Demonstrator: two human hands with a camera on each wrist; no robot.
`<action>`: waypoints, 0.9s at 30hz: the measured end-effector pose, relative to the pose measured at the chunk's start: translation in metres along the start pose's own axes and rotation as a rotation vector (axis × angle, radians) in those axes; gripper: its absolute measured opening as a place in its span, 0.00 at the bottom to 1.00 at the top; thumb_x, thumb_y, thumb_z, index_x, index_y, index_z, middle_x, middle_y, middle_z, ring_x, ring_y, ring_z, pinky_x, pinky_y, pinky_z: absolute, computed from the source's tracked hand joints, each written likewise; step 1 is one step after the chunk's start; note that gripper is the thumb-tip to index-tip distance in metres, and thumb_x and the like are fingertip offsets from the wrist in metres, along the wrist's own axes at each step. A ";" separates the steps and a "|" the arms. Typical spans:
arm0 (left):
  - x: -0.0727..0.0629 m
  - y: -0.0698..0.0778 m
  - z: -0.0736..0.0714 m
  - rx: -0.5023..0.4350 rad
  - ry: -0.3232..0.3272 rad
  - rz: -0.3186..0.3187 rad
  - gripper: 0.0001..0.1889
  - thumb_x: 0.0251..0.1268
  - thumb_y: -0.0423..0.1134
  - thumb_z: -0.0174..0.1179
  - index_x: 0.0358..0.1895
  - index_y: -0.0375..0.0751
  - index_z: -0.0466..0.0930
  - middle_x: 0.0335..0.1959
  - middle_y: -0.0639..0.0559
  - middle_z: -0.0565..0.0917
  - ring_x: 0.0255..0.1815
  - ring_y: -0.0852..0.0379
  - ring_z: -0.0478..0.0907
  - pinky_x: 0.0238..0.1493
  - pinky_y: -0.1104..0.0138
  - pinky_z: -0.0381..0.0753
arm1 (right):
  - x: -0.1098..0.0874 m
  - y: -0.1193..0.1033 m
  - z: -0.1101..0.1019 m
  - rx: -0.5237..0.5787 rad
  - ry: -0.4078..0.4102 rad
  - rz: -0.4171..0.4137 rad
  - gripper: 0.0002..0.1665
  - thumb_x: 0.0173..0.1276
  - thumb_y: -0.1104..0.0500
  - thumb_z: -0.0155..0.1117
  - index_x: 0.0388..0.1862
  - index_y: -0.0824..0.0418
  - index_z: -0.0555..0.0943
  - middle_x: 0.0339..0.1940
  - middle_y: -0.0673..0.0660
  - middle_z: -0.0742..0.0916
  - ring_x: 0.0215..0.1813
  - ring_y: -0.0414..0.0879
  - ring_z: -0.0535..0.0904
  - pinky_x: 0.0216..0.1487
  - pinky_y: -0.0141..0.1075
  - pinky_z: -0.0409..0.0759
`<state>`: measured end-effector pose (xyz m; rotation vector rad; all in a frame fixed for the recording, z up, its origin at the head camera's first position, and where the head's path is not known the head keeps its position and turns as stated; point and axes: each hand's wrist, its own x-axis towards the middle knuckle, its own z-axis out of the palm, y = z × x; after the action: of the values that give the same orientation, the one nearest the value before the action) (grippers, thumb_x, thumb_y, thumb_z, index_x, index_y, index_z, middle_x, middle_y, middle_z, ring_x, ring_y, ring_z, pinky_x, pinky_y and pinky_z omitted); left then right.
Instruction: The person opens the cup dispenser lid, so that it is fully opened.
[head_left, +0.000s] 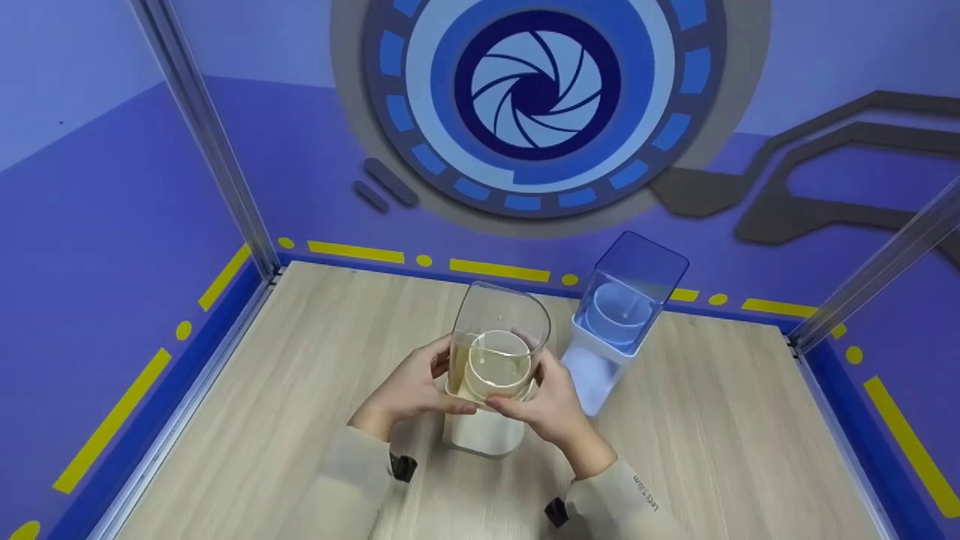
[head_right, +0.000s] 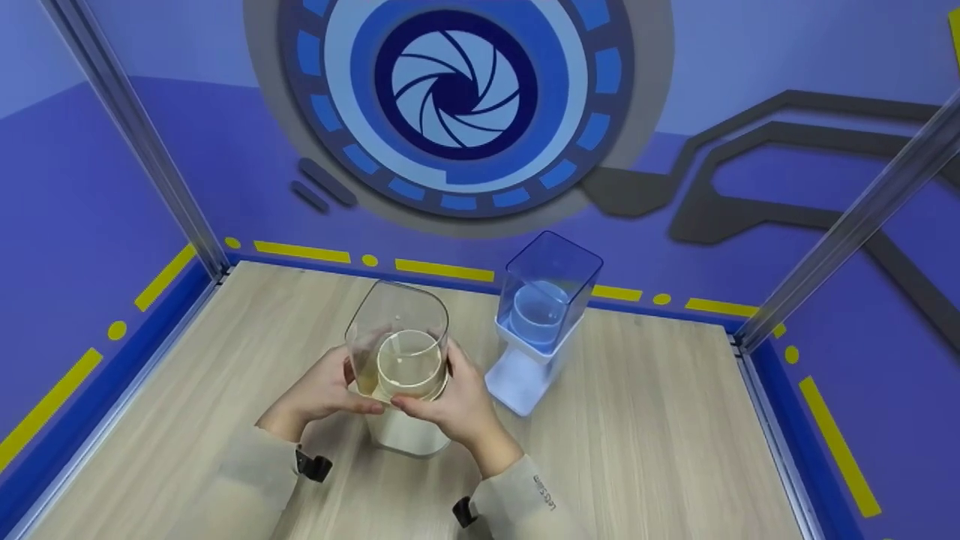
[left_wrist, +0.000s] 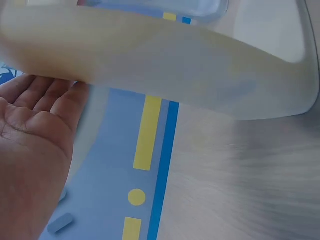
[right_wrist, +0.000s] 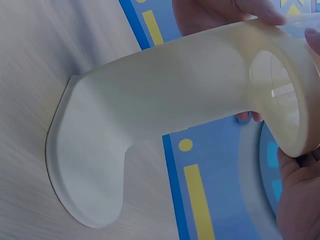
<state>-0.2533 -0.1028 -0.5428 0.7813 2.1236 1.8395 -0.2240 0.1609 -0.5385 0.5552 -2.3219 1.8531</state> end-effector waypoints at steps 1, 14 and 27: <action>-0.001 0.000 0.000 0.009 0.000 -0.004 0.56 0.50 0.49 0.93 0.84 0.48 0.72 0.80 0.50 0.82 0.87 0.42 0.73 0.92 0.44 0.65 | 0.000 0.000 0.000 0.002 -0.003 -0.003 0.65 0.51 0.59 0.95 0.85 0.67 0.71 0.69 0.59 0.91 0.65 0.44 0.88 0.71 0.34 0.83; -0.019 -0.001 0.013 0.039 0.097 0.012 0.60 0.42 0.52 0.96 0.83 0.48 0.72 0.73 0.54 0.84 0.77 0.47 0.79 0.83 0.43 0.72 | -0.011 -0.007 0.013 0.037 -0.020 -0.066 0.61 0.51 0.59 0.95 0.83 0.61 0.75 0.70 0.52 0.91 0.68 0.45 0.87 0.74 0.37 0.82; -0.041 -0.019 0.033 -0.024 0.206 0.025 0.55 0.46 0.38 0.92 0.81 0.42 0.72 0.72 0.51 0.85 0.75 0.52 0.81 0.84 0.60 0.73 | -0.027 -0.001 0.020 0.092 -0.070 -0.112 0.60 0.51 0.62 0.93 0.83 0.56 0.75 0.71 0.54 0.89 0.70 0.45 0.85 0.77 0.37 0.80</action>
<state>-0.2070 -0.0979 -0.5743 0.6406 2.2174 2.0331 -0.1963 0.1468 -0.5514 0.7576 -2.2060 1.9257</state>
